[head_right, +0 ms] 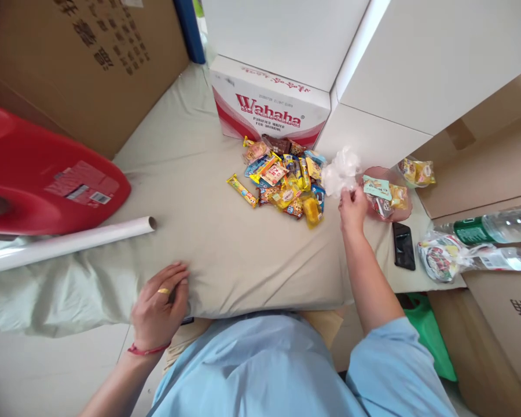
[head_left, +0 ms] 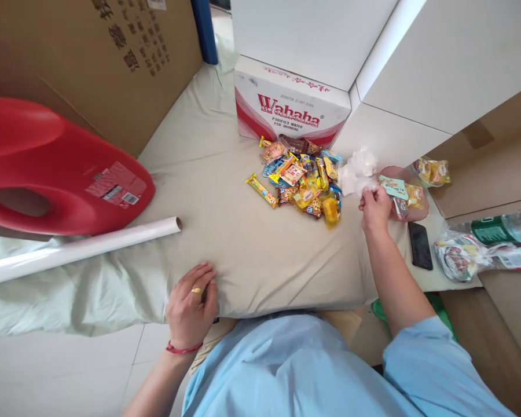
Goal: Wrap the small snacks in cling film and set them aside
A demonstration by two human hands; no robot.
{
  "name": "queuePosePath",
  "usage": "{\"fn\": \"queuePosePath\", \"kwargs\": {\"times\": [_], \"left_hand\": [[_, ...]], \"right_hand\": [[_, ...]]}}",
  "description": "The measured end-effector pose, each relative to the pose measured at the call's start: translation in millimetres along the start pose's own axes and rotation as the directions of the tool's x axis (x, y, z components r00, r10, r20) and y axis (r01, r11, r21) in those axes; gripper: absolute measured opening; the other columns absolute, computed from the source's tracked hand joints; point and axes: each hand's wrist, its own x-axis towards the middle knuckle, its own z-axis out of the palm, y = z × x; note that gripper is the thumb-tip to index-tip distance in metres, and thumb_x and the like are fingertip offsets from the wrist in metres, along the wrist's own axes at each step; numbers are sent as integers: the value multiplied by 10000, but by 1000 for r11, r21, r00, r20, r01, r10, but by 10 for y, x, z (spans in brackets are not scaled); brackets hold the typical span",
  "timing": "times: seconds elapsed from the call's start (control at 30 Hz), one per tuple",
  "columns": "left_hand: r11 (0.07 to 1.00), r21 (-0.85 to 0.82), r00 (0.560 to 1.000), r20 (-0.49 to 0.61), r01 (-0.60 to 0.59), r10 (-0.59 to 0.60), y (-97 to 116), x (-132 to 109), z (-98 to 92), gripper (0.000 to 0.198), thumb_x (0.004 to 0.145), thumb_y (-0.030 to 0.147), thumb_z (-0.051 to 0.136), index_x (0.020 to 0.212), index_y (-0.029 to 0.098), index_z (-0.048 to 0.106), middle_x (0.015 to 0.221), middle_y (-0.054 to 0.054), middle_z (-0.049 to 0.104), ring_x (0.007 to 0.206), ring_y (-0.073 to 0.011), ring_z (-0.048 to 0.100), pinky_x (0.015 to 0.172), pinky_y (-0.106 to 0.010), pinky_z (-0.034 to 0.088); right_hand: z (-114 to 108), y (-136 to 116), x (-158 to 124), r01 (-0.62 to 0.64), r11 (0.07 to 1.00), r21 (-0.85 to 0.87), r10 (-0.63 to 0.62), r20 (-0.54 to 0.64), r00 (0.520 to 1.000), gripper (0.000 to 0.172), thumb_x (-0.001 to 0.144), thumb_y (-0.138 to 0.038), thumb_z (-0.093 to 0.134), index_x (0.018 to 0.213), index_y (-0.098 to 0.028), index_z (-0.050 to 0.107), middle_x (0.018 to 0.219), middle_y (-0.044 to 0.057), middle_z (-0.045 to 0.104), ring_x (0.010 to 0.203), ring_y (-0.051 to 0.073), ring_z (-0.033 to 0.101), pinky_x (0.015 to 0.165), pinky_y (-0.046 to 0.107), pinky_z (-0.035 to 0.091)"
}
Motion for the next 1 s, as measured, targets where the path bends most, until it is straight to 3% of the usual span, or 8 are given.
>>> {"fn": "queuePosePath", "kwargs": {"times": [0.1, 0.17, 0.27, 0.37, 0.57, 0.73, 0.87, 1.0], "left_hand": [[972, -207, 993, 46, 115, -108, 185, 70, -6, 137, 954, 182, 601, 1025, 208, 715, 1092, -90, 744, 1125, -246, 690, 1021, -438, 545], [898, -365, 958, 233, 245, -167, 375, 179, 48, 145, 978, 260, 590, 1010, 223, 726, 1056, -66, 743, 1035, -215, 700, 938, -371, 563], [682, -511, 779, 611, 524, -141, 718, 401, 265, 266, 1001, 414, 551, 933, 209, 707, 931, -41, 724, 725, -145, 658, 674, -279, 550], [519, -530, 625, 781, 671, -11, 1043, 633, 592, 375, 964, 544, 570, 872, 189, 649, 851, -36, 670, 669, -127, 599, 583, -246, 510], [549, -635, 754, 657, 544, 13, 1265, 950, 1030, 318, 765, 435, 818, 884, 193, 651, 887, -23, 634, 790, -142, 590, 626, -223, 469], [324, -622, 696, 685, 713, -217, 1012, 907, 1007, 359, 726, 471, 841, 797, 182, 641, 676, 30, 606, 585, -92, 518, 560, -219, 421], [157, -623, 638, 709, 767, -300, 892, 706, 960, 394, 718, 484, 860, 838, 174, 650, 660, 33, 620, 570, -84, 529, 548, -211, 419], [165, -652, 670, 694, 740, -262, 872, 556, 973, 361, 803, 498, 804, 899, 179, 665, 725, 16, 662, 627, -94, 572, 595, -220, 457]], "right_hand": [[-261, 63, -631, -131, 876, 464, 72, 142, 987, 309, 774, -453, 749, 941, -251, 586, 736, -36, 580, 583, 112, 526, 528, 227, 426], [-355, 91, -1027, -215, 793, 571, 97, 230, 968, 325, 758, -446, 799, 943, -255, 613, 751, -35, 604, 561, 103, 529, 505, 223, 429], [-359, 100, -1469, -211, 825, 525, 85, 254, 963, 252, 820, -449, 780, 898, -246, 652, 702, -31, 602, 555, 115, 539, 518, 240, 452], [-260, 47, -1734, -24, 955, 296, -55, 255, 965, 193, 916, -414, 695, 852, -232, 691, 760, 12, 644, 662, 147, 597, 620, 275, 498], [-99, -122, -1951, 272, 950, 157, -311, 361, 879, 166, 981, -321, 598, 964, -231, 737, 965, 74, 730, 871, 183, 670, 778, 314, 525], [-184, -11, -1936, -115, 956, 269, 10, 365, 931, 232, 937, -446, 679, 931, -220, 728, 773, 18, 668, 670, 149, 603, 637, 273, 490], [-214, 146, -1946, -393, 862, 320, 200, 497, 844, 345, 899, -554, 686, 894, -209, 678, 754, 15, 657, 610, 140, 562, 566, 265, 488], [-203, 193, -1954, -204, 967, 150, 139, 359, 923, 342, 931, -492, 642, 1127, -212, 658, 995, 87, 681, 746, 190, 618, 631, 335, 563]]}}
